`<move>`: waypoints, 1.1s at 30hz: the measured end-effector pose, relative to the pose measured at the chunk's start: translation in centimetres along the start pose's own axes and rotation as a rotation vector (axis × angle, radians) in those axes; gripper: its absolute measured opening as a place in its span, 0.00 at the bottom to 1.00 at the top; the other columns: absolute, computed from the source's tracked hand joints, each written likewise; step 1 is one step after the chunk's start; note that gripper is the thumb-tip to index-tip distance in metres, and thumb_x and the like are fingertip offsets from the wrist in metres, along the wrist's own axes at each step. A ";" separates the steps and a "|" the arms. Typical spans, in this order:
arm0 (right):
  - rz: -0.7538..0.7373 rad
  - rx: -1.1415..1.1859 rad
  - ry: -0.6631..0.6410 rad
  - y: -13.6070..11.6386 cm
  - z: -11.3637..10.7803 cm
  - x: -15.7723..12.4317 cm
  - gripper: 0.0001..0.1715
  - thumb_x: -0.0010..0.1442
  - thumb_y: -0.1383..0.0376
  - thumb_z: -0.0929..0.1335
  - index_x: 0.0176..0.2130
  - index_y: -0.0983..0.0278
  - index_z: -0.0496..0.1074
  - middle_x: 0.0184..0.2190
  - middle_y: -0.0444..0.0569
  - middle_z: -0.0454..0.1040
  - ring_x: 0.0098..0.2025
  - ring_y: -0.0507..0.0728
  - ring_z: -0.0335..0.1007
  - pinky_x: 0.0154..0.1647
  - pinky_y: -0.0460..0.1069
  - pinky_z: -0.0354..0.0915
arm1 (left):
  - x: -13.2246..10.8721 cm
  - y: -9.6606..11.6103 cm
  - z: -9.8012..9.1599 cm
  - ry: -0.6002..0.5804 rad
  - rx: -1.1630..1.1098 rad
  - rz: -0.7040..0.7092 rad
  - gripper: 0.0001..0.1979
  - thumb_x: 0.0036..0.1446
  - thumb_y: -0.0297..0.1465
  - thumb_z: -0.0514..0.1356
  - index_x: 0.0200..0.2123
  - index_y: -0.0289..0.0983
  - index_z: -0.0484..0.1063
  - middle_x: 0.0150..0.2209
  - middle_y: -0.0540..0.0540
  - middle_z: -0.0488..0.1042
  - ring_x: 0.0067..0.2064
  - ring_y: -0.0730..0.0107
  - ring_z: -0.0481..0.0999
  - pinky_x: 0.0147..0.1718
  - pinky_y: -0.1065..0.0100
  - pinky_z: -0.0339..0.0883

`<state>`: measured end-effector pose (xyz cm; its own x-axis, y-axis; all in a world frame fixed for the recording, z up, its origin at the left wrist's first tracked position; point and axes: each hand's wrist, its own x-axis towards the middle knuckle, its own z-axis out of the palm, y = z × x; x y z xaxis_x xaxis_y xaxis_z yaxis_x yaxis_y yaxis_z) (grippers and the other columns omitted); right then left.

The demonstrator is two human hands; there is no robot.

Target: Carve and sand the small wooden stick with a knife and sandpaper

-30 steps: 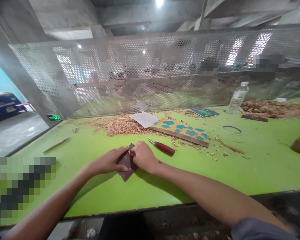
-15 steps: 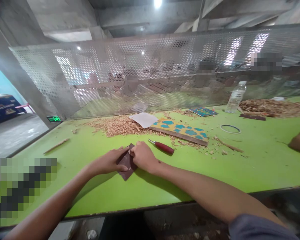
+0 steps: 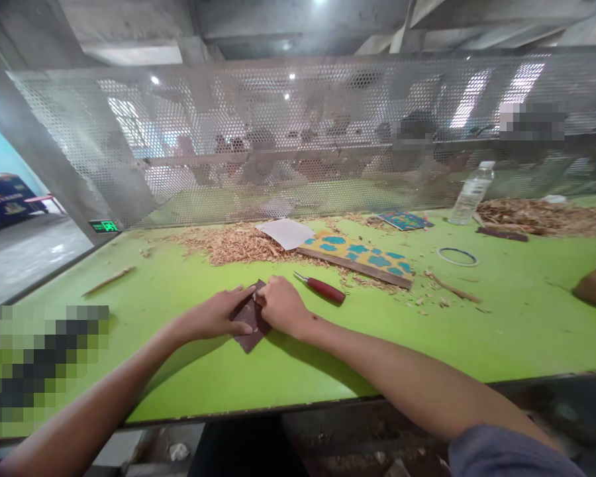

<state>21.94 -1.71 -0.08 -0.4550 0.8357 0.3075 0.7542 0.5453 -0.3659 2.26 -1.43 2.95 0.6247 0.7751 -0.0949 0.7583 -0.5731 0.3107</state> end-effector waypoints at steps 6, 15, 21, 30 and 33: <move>-0.015 0.028 -0.030 -0.2 0.2 -0.1 0.13 0.61 0.71 0.66 0.30 0.64 0.80 0.29 0.50 0.72 0.32 0.55 0.63 0.34 0.49 0.54 | 0.0 0.0 0.0 0.000 -0.002 -0.005 0.41 0.55 0.43 0.67 0.68 0.38 0.59 0.66 0.34 0.68 0.63 0.40 0.69 0.60 0.51 0.63; 0.006 -0.014 -0.011 0.0 0.3 0.1 0.16 0.64 0.69 0.65 0.29 0.65 0.80 0.28 0.50 0.70 0.32 0.55 0.61 0.34 0.50 0.52 | -0.1 0.2 -0.2 -0.008 0.005 -0.007 0.41 0.55 0.42 0.67 0.68 0.36 0.59 0.64 0.34 0.69 0.62 0.40 0.70 0.59 0.51 0.64; -0.066 -0.021 -0.043 -0.5 0.3 0.0 0.12 0.63 0.70 0.67 0.31 0.66 0.80 0.32 0.51 0.72 0.36 0.56 0.63 0.37 0.50 0.54 | -0.1 0.2 -0.1 -0.002 -0.003 0.017 0.40 0.55 0.42 0.68 0.67 0.36 0.61 0.62 0.34 0.71 0.61 0.41 0.71 0.59 0.52 0.63; -0.007 -0.120 -0.029 -1.1 0.1 0.0 0.13 0.62 0.72 0.66 0.30 0.67 0.79 0.31 0.52 0.72 0.35 0.56 0.63 0.38 0.50 0.56 | -0.1 0.2 0.0 -0.009 0.032 -0.012 0.40 0.56 0.42 0.67 0.67 0.36 0.60 0.64 0.33 0.69 0.63 0.40 0.69 0.60 0.51 0.63; -0.120 -0.081 -0.058 -1.2 0.2 -0.1 0.08 0.59 0.70 0.69 0.30 0.66 0.79 0.34 0.52 0.74 0.36 0.56 0.64 0.40 0.50 0.56 | 0.0 -0.1 0.2 -0.012 0.036 -0.005 0.36 0.56 0.42 0.65 0.66 0.37 0.62 0.63 0.34 0.70 0.63 0.40 0.69 0.59 0.51 0.64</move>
<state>20.95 -2.39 0.15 -0.5689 0.7685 0.2927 0.7276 0.6363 -0.2563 2.22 -1.47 2.76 0.6233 0.7745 -0.1078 0.7671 -0.5789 0.2764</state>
